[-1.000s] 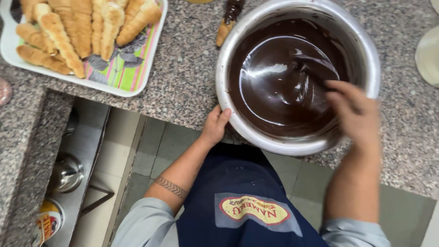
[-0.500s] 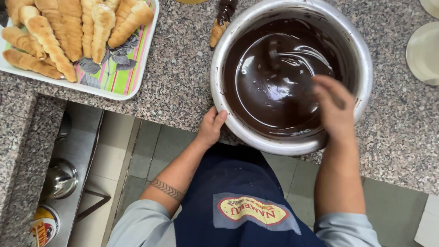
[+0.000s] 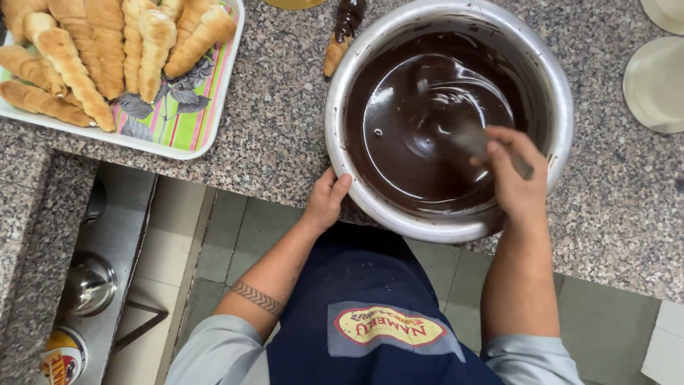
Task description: The person stirs a bowl of melted chocolate with a spatula, occasionally scraping the sides and lifting the tool to let the chocolate drip back down.
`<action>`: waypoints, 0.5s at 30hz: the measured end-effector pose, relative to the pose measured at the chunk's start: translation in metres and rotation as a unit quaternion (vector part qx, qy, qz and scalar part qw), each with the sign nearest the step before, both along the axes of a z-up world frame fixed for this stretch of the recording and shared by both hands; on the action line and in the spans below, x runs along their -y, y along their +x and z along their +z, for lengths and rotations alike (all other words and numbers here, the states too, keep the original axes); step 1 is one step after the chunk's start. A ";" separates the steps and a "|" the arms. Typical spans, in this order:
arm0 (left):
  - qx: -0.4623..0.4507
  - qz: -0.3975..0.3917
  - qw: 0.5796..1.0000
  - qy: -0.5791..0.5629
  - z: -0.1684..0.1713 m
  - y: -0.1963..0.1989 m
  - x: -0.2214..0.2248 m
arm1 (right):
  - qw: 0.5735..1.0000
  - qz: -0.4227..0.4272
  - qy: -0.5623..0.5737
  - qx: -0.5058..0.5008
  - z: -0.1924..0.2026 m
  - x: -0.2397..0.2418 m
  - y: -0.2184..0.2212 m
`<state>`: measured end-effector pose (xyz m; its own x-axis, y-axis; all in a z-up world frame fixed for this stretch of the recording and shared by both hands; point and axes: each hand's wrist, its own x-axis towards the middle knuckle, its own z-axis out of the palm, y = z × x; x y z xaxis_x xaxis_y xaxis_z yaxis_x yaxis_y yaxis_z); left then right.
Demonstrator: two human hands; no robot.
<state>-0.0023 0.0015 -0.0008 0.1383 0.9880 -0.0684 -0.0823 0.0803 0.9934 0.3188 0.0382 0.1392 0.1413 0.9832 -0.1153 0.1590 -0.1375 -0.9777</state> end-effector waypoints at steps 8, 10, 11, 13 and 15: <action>-0.037 -0.003 0.999 -0.003 0.002 -0.002 0.001 | 0.977 -0.116 -0.002 0.178 0.031 0.031 0.074; -0.031 -0.003 1.000 -0.002 0.001 -0.002 -0.001 | 0.981 -0.139 0.068 0.115 0.014 0.014 0.054; -0.029 -0.003 1.000 -0.004 0.001 -0.003 0.001 | 0.983 -0.129 0.100 0.084 0.002 0.008 0.033; -0.005 -0.008 1.000 0.005 0.001 -0.002 0.001 | 0.996 -0.089 -0.025 -0.015 -0.007 0.005 0.001; -0.001 -0.008 1.000 0.005 0.001 -0.002 -0.001 | 0.998 -0.041 -0.053 0.007 0.010 0.012 0.004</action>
